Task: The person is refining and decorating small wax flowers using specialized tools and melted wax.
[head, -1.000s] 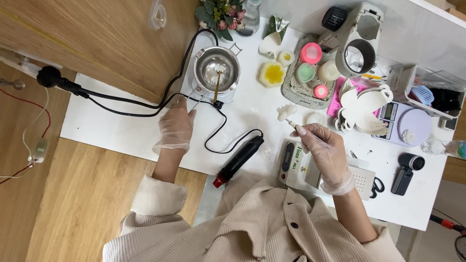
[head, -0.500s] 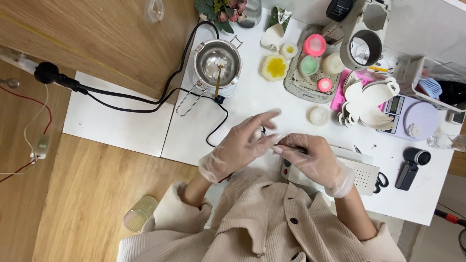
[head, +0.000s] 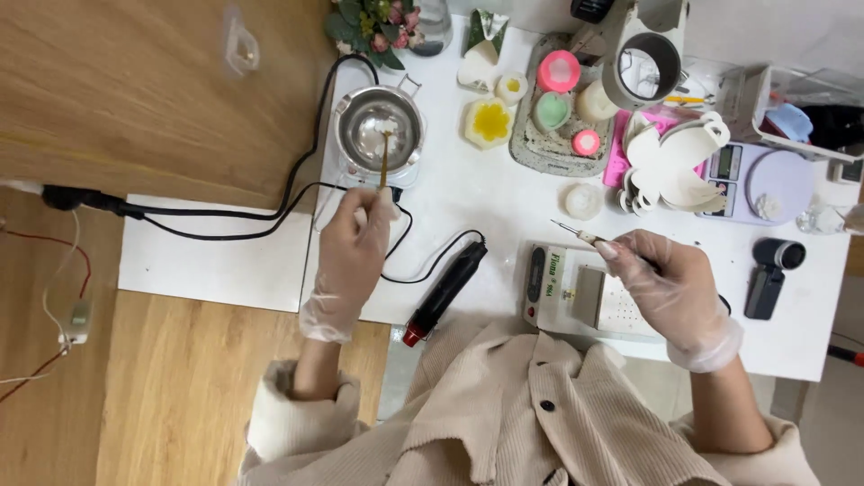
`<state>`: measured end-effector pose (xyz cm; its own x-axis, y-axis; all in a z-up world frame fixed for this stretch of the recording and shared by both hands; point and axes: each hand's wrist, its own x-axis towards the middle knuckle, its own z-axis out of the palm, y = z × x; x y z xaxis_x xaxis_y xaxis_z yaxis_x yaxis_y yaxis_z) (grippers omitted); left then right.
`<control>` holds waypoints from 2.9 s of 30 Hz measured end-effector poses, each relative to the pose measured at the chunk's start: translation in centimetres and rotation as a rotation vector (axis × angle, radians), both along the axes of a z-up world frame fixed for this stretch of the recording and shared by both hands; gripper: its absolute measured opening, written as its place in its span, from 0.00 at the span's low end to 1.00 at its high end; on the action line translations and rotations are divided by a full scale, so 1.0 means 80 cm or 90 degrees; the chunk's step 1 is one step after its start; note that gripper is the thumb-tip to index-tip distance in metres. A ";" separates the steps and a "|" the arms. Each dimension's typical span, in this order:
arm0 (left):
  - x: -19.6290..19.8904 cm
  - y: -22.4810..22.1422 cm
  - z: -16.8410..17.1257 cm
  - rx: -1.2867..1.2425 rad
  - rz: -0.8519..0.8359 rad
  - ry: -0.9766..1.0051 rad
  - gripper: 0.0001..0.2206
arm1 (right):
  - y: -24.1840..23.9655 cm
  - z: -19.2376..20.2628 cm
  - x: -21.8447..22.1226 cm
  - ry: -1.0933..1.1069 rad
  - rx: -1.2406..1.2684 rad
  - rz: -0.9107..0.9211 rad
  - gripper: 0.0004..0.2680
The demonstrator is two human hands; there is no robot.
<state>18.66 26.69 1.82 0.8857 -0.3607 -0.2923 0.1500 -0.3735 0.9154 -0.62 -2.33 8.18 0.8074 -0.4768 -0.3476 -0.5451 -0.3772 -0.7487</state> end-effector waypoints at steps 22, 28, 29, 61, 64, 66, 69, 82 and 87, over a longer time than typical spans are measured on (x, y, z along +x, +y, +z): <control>0.119 -0.043 -0.060 0.344 0.006 -0.132 0.16 | -0.027 -0.020 -0.080 0.047 0.021 -0.133 0.10; 0.060 -0.047 -0.049 0.348 -0.057 -0.264 0.23 | -0.038 -0.008 -0.106 0.047 -0.054 -0.164 0.10; 0.050 -0.048 -0.053 0.308 -0.043 -0.320 0.24 | -0.038 -0.008 -0.109 0.015 -0.045 -0.145 0.10; -0.306 -0.334 -0.002 0.463 -0.087 -0.161 0.24 | -0.437 -0.182 -0.223 0.001 -0.248 -0.098 0.17; -0.329 -0.325 0.000 0.475 -0.072 -0.160 0.23 | -0.461 -0.266 -0.193 0.004 -0.424 0.027 0.20; -0.338 -0.324 0.006 0.484 -0.040 -0.106 0.23 | -0.474 -0.318 -0.180 0.046 -0.556 0.094 0.19; -0.341 -0.335 0.021 0.482 0.008 -0.036 0.23 | -0.471 -0.301 -0.160 0.106 -0.481 0.098 0.18; -0.360 -0.410 0.025 0.281 -0.053 -0.073 0.22 | -0.474 -0.282 -0.162 0.087 -0.357 0.061 0.15; -0.354 -0.458 -0.019 -0.055 -0.027 0.192 0.25 | -0.441 -0.185 -0.162 -0.037 -0.093 -0.017 0.21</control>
